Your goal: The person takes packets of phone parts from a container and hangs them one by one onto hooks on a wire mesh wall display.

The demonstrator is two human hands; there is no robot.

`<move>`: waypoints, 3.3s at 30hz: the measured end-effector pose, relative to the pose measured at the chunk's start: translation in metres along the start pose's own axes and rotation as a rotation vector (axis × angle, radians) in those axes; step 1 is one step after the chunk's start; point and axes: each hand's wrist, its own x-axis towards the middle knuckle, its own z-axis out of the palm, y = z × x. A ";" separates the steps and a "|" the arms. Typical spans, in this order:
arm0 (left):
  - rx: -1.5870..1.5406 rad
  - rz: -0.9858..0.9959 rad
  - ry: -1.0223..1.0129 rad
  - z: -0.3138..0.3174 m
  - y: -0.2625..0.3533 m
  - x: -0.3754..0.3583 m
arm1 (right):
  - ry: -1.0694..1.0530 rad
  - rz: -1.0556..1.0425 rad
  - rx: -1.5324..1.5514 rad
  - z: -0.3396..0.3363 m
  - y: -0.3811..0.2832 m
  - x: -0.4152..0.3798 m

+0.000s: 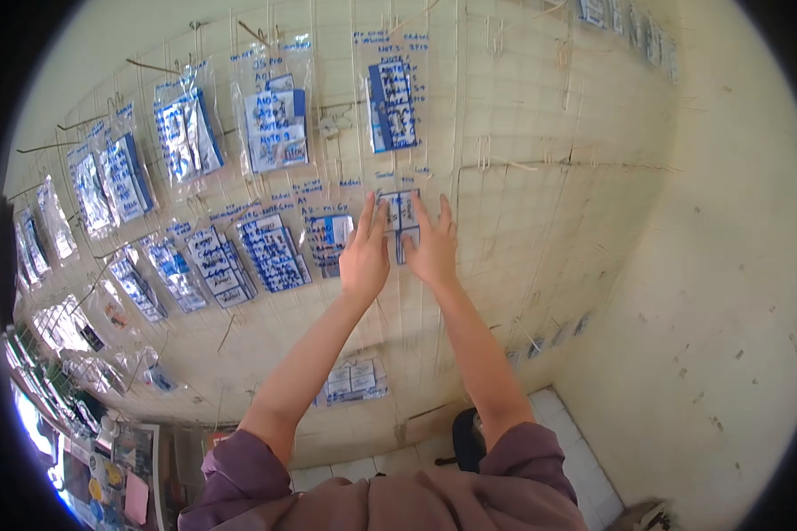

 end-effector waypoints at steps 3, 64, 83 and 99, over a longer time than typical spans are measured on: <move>0.021 0.070 0.085 -0.009 0.000 -0.023 | 0.072 -0.016 0.018 -0.016 -0.018 -0.018; -0.781 -1.032 0.118 -0.151 -0.140 -0.334 | -0.601 0.205 0.694 0.072 -0.120 -0.299; -0.439 -0.955 0.532 -0.315 -0.211 -0.340 | -0.684 -0.142 1.229 0.154 -0.344 -0.255; -0.312 -0.803 0.391 -0.332 -0.253 -0.313 | -0.614 -0.096 1.208 0.199 -0.375 -0.240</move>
